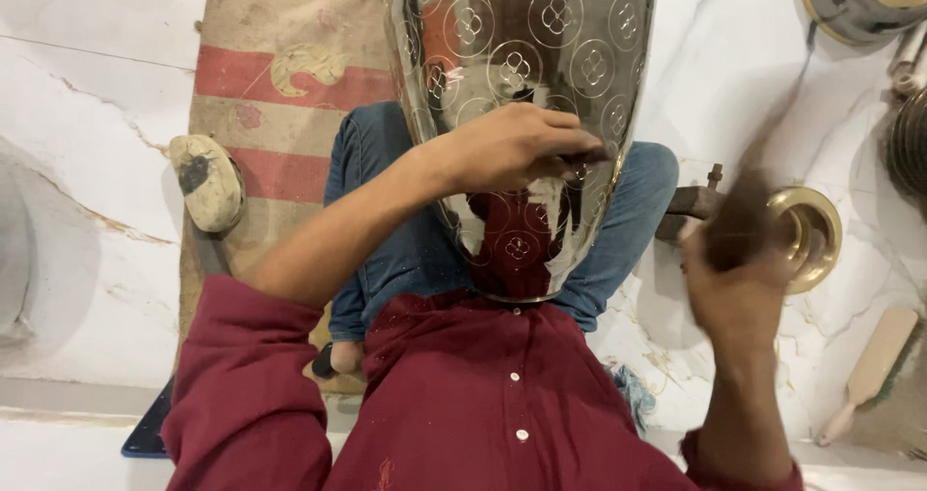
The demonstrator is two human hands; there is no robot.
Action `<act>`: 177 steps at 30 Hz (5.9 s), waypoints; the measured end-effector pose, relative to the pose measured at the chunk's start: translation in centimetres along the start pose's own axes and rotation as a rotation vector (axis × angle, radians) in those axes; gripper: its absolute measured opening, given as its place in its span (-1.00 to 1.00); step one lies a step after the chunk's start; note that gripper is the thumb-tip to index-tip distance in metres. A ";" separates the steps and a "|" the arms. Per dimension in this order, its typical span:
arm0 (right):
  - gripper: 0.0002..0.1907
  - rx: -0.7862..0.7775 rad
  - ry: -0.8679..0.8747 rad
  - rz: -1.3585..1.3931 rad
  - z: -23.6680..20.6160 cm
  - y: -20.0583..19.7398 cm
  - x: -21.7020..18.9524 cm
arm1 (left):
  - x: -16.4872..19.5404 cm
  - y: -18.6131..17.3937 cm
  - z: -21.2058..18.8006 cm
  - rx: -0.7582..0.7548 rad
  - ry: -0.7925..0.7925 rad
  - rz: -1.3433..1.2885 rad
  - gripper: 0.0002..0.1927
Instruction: The person uses a chisel and hammer to engrave a pattern into a large metal vessel. They repeatedly strike the chisel against the vessel's surface to create decorative indentations.
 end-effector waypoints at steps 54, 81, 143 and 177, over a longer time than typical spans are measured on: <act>0.05 -0.582 0.563 0.551 -9.0 10.4 -0.7 | 12.9 -14.4 -44.1 -0.385 -1.531 0.992 -0.08; 0.04 -0.571 0.617 0.621 -8.6 10.1 -0.6 | 12.2 -10.1 -47.0 -0.623 -2.084 0.482 -0.12; -0.39 -0.554 0.766 1.765 17.9 18.6 -3.2 | -11.5 -4.8 -8.4 1.664 -0.523 -0.742 -0.63; -0.40 -0.693 0.457 0.307 -0.9 9.3 4.1 | -1.8 -2.3 -11.3 1.117 -0.692 -0.145 -0.55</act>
Point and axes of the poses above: each hand's wrist, its own z-axis towards the middle knuckle, its own y-axis out of the palm, x = y × z, the point moved 4 cm from there along z, towards the middle knuckle, and after that the axes turned 2 degrees about -x, right-handed, at the moved point
